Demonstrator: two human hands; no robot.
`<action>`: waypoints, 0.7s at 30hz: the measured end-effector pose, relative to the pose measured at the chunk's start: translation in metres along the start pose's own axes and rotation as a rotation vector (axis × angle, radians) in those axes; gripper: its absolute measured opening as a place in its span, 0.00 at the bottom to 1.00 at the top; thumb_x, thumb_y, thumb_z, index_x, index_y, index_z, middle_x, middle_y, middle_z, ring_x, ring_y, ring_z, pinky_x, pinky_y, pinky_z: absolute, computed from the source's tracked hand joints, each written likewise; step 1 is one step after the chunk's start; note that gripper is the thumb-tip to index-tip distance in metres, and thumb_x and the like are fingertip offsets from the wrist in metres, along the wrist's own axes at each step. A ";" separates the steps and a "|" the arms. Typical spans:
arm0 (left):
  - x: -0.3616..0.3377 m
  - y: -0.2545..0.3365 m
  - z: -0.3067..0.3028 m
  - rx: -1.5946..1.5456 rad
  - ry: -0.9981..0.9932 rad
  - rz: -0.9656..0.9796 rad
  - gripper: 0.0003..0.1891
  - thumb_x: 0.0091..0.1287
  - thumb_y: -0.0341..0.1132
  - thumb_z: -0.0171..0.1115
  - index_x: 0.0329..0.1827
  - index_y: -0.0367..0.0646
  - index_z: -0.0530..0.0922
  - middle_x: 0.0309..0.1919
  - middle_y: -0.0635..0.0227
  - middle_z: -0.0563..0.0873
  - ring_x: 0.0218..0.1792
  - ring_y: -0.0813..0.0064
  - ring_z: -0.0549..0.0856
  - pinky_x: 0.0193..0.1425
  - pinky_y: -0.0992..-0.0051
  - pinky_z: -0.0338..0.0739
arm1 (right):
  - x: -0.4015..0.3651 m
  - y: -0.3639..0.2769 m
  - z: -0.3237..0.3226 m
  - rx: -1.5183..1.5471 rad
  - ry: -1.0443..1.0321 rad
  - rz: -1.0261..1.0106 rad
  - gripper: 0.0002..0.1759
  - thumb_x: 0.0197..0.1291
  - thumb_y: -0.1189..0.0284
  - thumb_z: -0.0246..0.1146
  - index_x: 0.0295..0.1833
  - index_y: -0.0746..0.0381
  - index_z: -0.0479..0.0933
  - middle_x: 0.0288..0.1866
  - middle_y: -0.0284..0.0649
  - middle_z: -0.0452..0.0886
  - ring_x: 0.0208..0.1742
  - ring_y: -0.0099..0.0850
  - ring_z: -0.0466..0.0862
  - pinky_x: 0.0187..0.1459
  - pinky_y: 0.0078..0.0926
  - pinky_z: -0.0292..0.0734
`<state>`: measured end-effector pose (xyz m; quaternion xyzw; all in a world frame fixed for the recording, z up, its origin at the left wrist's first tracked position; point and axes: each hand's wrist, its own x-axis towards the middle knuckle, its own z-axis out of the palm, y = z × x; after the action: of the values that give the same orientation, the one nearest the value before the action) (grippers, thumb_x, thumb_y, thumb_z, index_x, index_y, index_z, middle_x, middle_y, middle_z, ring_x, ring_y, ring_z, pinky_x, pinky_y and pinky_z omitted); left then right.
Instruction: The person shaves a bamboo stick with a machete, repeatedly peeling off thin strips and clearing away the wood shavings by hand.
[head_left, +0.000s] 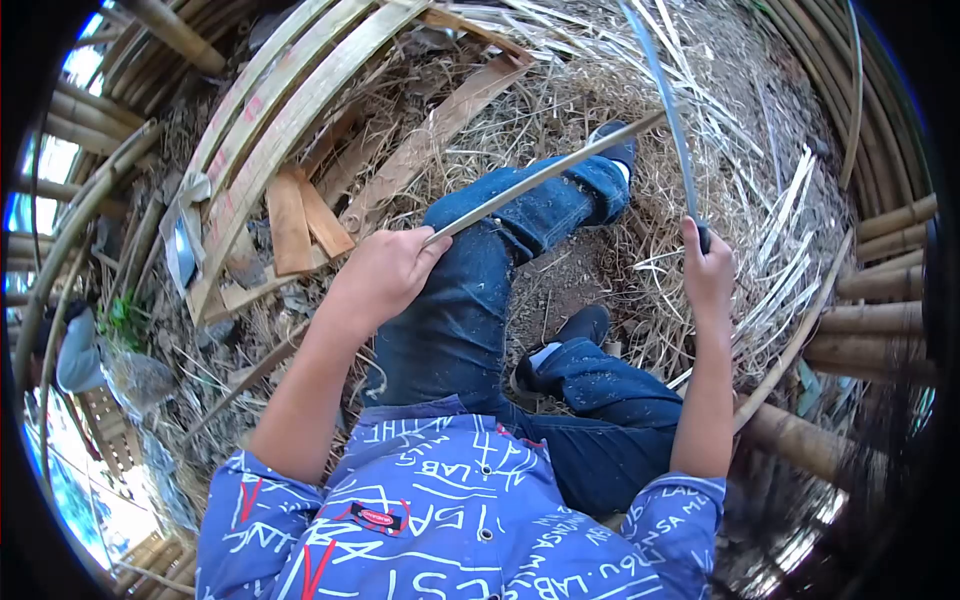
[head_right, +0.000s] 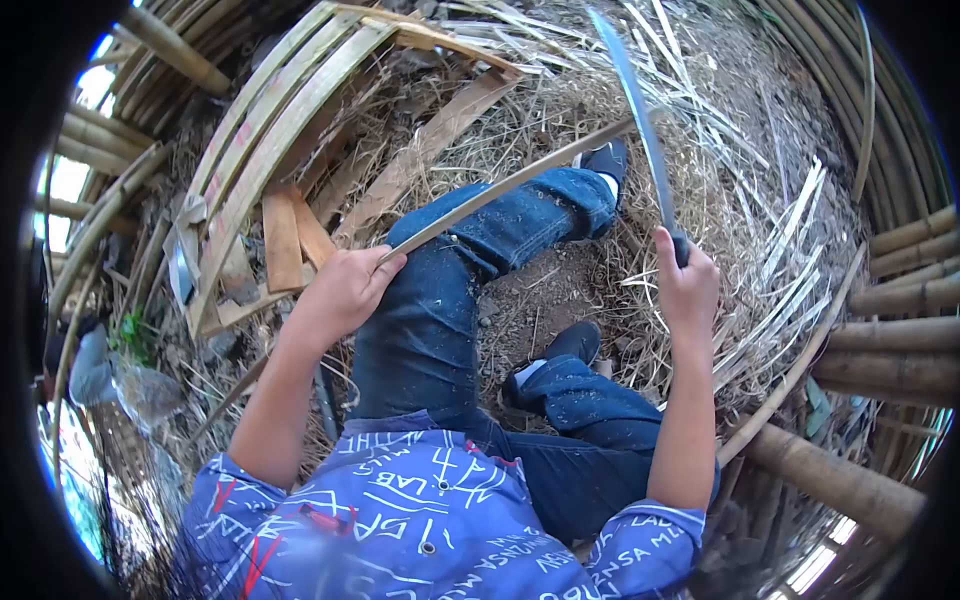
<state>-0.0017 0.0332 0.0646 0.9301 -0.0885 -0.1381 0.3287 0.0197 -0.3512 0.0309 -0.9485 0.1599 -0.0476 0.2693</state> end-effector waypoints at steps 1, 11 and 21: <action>0.001 -0.002 0.001 0.003 0.010 0.000 0.18 0.72 0.44 0.53 0.34 0.36 0.79 0.25 0.45 0.81 0.32 0.43 0.81 0.37 0.54 0.73 | -0.001 -0.007 -0.005 -0.004 -0.012 0.000 0.38 0.62 0.38 0.55 0.25 0.66 0.78 0.18 0.47 0.76 0.23 0.43 0.78 0.30 0.40 0.71; 0.008 0.001 0.000 0.073 0.021 0.107 0.21 0.73 0.47 0.52 0.34 0.35 0.79 0.29 0.44 0.82 0.37 0.42 0.81 0.42 0.54 0.73 | -0.009 0.007 -0.080 -0.491 0.035 0.038 0.39 0.60 0.33 0.52 0.35 0.62 0.81 0.29 0.48 0.84 0.33 0.44 0.87 0.38 0.43 0.81; -0.003 -0.017 0.012 -0.095 0.090 0.282 0.22 0.72 0.51 0.54 0.41 0.35 0.79 0.28 0.40 0.78 0.31 0.45 0.81 0.36 0.59 0.72 | -0.067 -0.026 -0.132 -0.484 0.087 0.145 0.40 0.60 0.33 0.51 0.37 0.62 0.84 0.36 0.56 0.85 0.40 0.45 0.87 0.43 0.43 0.82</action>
<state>-0.0074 0.0398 0.0458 0.8970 -0.1969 -0.0527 0.3922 -0.0597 -0.3740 0.1570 -0.9684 0.2459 -0.0293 0.0298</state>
